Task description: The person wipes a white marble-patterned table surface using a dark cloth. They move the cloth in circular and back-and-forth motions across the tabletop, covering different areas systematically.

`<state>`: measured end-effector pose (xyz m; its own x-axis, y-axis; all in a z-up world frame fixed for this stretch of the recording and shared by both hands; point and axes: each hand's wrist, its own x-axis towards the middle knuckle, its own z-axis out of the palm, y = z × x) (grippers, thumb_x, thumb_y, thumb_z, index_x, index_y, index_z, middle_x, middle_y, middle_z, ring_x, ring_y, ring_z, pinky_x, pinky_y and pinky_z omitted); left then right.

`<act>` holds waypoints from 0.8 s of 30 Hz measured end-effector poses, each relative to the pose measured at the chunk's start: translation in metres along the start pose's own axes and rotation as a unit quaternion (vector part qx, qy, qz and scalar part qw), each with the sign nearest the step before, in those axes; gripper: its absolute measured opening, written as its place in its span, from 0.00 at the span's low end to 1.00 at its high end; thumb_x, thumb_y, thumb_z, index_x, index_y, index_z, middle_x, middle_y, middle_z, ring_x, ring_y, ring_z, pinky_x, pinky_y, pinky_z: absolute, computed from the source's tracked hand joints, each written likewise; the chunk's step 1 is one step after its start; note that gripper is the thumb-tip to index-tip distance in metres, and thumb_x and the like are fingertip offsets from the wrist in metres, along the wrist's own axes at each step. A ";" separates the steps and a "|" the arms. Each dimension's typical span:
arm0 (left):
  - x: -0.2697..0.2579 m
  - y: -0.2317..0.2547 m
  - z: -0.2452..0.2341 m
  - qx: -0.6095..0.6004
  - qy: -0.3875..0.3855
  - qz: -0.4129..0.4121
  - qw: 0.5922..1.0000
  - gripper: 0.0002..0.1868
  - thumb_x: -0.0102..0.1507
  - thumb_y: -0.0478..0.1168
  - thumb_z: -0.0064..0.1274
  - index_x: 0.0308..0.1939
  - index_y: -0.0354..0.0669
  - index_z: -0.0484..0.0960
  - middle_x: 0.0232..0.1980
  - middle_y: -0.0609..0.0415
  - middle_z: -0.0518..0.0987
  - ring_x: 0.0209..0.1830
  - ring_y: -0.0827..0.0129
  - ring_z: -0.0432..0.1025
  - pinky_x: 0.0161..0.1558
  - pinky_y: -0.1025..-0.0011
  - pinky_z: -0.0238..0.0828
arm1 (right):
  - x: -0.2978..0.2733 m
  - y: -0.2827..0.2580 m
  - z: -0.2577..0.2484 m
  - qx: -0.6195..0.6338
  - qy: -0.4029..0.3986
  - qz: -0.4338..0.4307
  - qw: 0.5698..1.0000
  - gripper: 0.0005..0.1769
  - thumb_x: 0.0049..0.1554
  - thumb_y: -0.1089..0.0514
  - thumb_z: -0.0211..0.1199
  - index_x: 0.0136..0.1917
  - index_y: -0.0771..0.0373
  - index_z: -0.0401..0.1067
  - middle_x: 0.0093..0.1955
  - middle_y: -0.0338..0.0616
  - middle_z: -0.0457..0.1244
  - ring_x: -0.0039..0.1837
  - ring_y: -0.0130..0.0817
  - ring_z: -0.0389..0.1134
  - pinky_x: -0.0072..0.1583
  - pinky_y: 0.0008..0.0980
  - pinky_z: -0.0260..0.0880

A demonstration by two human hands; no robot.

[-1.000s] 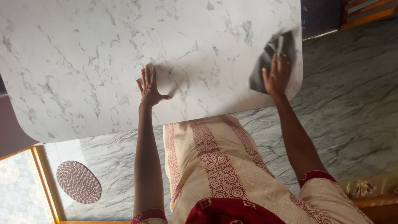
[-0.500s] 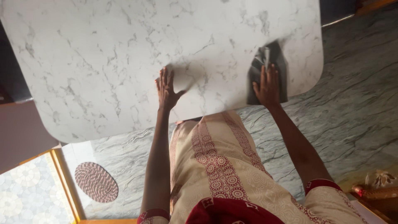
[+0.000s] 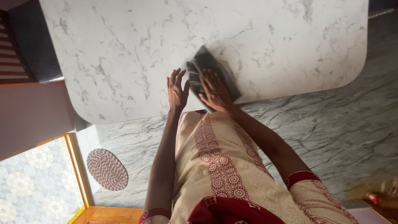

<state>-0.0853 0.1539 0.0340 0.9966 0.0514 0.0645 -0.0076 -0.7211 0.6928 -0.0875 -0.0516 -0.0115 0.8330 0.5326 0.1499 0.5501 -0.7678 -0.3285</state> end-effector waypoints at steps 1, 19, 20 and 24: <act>-0.002 -0.006 -0.003 0.003 0.015 -0.001 1.000 0.21 0.68 0.40 0.55 0.65 0.44 0.77 0.70 0.43 0.72 0.77 0.46 0.61 0.76 0.37 0.49 | 0.014 -0.020 0.010 0.014 -0.004 -0.005 1.000 0.51 0.63 0.39 0.60 0.83 0.72 0.43 0.86 0.64 0.37 0.86 0.56 0.38 0.82 0.57 0.38; 0.019 0.044 0.070 0.178 -0.221 0.066 0.957 0.41 0.72 0.61 0.35 0.83 0.46 0.45 0.85 0.44 0.35 0.84 0.51 0.28 0.79 0.39 0.26 | -0.018 0.074 -0.013 -0.102 0.083 0.347 0.929 0.33 0.73 0.46 0.44 0.86 0.55 0.50 0.88 0.51 0.40 0.87 0.52 0.39 0.81 0.63 0.34; 0.016 0.049 0.075 0.188 -0.217 0.092 0.954 0.40 0.73 0.60 0.37 0.82 0.47 0.45 0.86 0.46 0.35 0.85 0.52 0.29 0.80 0.39 0.26 | -0.016 0.075 -0.012 -0.109 0.070 0.361 0.924 0.32 0.73 0.45 0.43 0.86 0.54 0.49 0.88 0.49 0.39 0.87 0.51 0.38 0.81 0.63 0.33; 0.013 0.041 0.080 0.214 -0.206 0.171 0.939 0.40 0.73 0.57 0.42 0.83 0.52 0.45 0.87 0.52 0.38 0.88 0.57 0.32 0.83 0.42 0.27 | -0.010 0.062 -0.021 -0.105 0.063 0.376 0.918 0.32 0.71 0.46 0.43 0.85 0.52 0.50 0.88 0.48 0.41 0.87 0.49 0.40 0.81 0.62 0.34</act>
<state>-0.0661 0.0697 0.0055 0.8898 -0.4418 -0.1144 -0.3869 -0.8632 0.3245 -0.0603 -0.1124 -0.0137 0.9749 -0.2127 0.0661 -0.1961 -0.9604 -0.1978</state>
